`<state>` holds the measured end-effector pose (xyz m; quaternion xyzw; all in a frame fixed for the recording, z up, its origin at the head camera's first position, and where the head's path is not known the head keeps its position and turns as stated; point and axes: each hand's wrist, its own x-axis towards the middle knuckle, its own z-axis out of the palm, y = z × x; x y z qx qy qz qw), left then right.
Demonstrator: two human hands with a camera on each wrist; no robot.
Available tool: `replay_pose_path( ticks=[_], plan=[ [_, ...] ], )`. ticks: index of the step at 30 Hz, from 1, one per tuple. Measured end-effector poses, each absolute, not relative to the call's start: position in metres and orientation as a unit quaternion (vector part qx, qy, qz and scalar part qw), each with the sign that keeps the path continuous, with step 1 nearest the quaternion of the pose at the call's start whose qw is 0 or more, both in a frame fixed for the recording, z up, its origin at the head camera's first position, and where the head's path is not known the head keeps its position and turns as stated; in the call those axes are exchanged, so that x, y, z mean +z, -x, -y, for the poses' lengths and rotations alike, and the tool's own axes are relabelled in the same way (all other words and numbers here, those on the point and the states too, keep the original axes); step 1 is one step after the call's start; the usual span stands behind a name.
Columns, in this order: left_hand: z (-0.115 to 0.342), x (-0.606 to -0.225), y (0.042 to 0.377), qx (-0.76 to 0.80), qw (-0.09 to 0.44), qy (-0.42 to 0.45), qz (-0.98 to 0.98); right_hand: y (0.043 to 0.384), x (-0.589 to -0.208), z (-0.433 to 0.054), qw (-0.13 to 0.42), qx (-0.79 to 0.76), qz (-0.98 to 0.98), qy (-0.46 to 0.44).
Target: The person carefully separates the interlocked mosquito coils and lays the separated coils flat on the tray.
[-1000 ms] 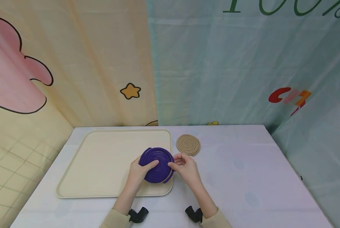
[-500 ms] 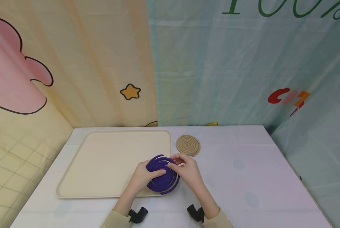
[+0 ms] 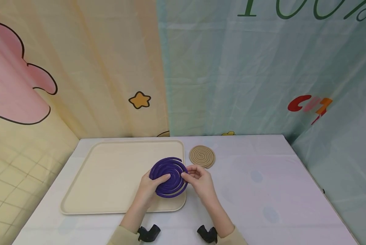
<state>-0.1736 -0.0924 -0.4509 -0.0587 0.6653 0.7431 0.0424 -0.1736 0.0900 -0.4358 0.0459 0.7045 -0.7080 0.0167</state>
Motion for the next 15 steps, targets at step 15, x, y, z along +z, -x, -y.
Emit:
replay_pose_path(
  ticks=[15],
  plan=[
    [0.091, -0.453, 0.170, 0.618, 0.027, -0.039, -0.785, 0.170, -0.429, -0.086, -0.089, -0.500, -0.859, 0.060]
  ],
)
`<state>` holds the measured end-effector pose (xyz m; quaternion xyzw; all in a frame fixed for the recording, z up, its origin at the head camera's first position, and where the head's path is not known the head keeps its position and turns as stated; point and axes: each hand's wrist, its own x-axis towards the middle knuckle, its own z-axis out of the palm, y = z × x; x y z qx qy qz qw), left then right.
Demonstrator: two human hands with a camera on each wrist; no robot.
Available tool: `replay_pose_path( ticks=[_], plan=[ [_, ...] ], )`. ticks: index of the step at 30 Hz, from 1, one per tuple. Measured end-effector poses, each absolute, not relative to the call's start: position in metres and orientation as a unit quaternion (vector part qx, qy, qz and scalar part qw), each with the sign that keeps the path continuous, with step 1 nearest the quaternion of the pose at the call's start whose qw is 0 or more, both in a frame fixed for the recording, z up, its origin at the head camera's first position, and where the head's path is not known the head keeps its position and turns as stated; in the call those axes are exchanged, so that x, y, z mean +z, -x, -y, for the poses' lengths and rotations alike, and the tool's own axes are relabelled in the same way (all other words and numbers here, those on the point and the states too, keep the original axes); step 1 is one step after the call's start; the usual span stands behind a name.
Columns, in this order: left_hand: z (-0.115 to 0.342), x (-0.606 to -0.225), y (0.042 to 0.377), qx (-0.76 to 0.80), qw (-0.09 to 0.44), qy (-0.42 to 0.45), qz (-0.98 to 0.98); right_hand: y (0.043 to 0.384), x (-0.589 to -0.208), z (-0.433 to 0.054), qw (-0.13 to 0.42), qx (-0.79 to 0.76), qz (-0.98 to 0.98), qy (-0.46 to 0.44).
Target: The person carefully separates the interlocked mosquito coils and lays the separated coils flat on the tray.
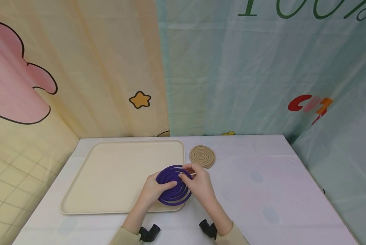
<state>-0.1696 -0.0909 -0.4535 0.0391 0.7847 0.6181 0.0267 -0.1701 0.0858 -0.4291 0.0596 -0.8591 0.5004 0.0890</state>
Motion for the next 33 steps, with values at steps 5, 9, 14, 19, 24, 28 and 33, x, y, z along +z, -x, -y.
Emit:
replay_pose_path(
  ticks=[5, 9, 14, 19, 24, 28, 33],
  plan=[
    [0.090, -0.451, 0.167, 0.610, 0.049, -0.067, -0.788, 0.171, -0.425, -0.086, 0.088, 0.462, 0.878, -0.093],
    [0.091, -0.449, 0.167, 0.624, 0.050, -0.051, -0.778, 0.174, -0.427, -0.089, 0.056, 0.523, 0.849, -0.053],
    [0.089, -0.450, 0.170, 0.687, 0.041, 0.014, -0.726, 0.177, -0.430, -0.088, 0.035, 0.618, 0.785, 0.015],
    [0.085, -0.452, 0.171, 0.764, 0.024, 0.066, -0.641, 0.176, -0.433, -0.083, 0.030, 0.671, 0.739, 0.055],
    [0.085, -0.452, 0.170, 0.755, 0.017, 0.058, -0.653, 0.175, -0.435, -0.083, 0.014, 0.670, 0.740, 0.062],
    [0.088, -0.452, 0.168, 0.682, 0.033, 0.007, -0.731, 0.172, -0.431, -0.086, 0.029, 0.594, 0.804, 0.008],
    [0.090, -0.453, 0.168, 0.640, 0.067, -0.060, -0.763, 0.170, -0.424, -0.088, 0.052, 0.498, 0.863, -0.069]
  ],
)
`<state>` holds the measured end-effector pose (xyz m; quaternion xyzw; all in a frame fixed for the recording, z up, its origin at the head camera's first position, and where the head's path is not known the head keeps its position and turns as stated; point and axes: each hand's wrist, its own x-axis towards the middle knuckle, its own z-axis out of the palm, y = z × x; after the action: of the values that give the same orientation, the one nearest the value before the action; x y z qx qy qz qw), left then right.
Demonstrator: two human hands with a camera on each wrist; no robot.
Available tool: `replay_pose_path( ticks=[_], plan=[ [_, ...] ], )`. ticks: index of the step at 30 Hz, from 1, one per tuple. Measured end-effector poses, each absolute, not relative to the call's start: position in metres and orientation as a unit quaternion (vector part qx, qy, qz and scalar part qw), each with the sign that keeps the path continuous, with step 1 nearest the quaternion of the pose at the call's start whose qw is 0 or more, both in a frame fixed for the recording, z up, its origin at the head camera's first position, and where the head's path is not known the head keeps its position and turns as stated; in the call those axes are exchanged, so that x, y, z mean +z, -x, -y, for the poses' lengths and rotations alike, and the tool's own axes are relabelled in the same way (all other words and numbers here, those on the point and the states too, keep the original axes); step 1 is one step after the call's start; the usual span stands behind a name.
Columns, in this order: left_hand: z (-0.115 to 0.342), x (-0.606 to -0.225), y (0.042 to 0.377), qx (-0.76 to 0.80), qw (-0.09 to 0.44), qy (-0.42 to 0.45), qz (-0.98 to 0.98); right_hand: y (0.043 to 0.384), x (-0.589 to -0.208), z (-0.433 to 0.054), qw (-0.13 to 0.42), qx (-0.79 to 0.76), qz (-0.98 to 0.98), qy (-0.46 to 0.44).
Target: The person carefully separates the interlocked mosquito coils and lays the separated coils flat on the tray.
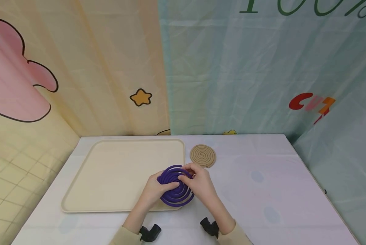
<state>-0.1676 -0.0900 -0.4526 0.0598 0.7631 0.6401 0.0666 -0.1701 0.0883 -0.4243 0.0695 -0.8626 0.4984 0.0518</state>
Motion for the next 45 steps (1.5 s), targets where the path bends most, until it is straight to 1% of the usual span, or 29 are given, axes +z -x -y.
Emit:
replay_pose_path(
  ticks=[4, 8, 14, 18, 21, 25, 29, 33, 36, 38, 41, 45],
  plan=[
    [0.089, -0.453, 0.167, 0.643, 0.068, -0.045, -0.761, 0.172, -0.423, -0.089, 0.042, 0.506, 0.859, -0.065],
    [0.082, -0.455, 0.164, 0.684, 0.058, 0.002, -0.727, 0.174, -0.426, -0.089, 0.032, 0.555, 0.831, -0.016],
    [0.064, -0.458, 0.157, 0.784, 0.030, 0.091, -0.613, 0.176, -0.433, -0.086, 0.036, 0.629, 0.776, 0.037],
    [0.060, -0.458, 0.156, 0.804, 0.008, 0.120, -0.582, 0.175, -0.438, -0.082, 0.042, 0.659, 0.750, 0.043],
    [0.060, -0.458, 0.157, 0.803, -0.008, 0.124, -0.583, 0.175, -0.439, -0.079, 0.042, 0.668, 0.741, 0.044],
    [0.065, -0.457, 0.159, 0.773, -0.017, 0.105, -0.625, 0.176, -0.438, -0.079, 0.028, 0.667, 0.743, 0.039],
    [0.075, -0.456, 0.162, 0.717, -0.003, 0.057, -0.695, 0.177, -0.434, -0.084, 0.010, 0.619, 0.785, 0.015],
    [0.084, -0.456, 0.166, 0.668, 0.039, -0.003, -0.744, 0.177, -0.425, -0.090, -0.005, 0.546, 0.837, -0.039],
    [0.087, -0.456, 0.167, 0.652, 0.077, -0.047, -0.753, 0.178, -0.420, -0.093, -0.020, 0.510, 0.855, -0.096],
    [0.088, -0.457, 0.168, 0.650, 0.092, -0.069, -0.751, 0.179, -0.418, -0.095, -0.028, 0.497, 0.858, -0.127],
    [0.088, -0.456, 0.168, 0.658, 0.102, -0.071, -0.742, 0.181, -0.419, -0.096, -0.038, 0.496, 0.856, -0.140],
    [0.088, -0.456, 0.169, 0.677, 0.103, -0.042, -0.728, 0.184, -0.423, -0.095, -0.040, 0.527, 0.843, -0.098]
  ],
)
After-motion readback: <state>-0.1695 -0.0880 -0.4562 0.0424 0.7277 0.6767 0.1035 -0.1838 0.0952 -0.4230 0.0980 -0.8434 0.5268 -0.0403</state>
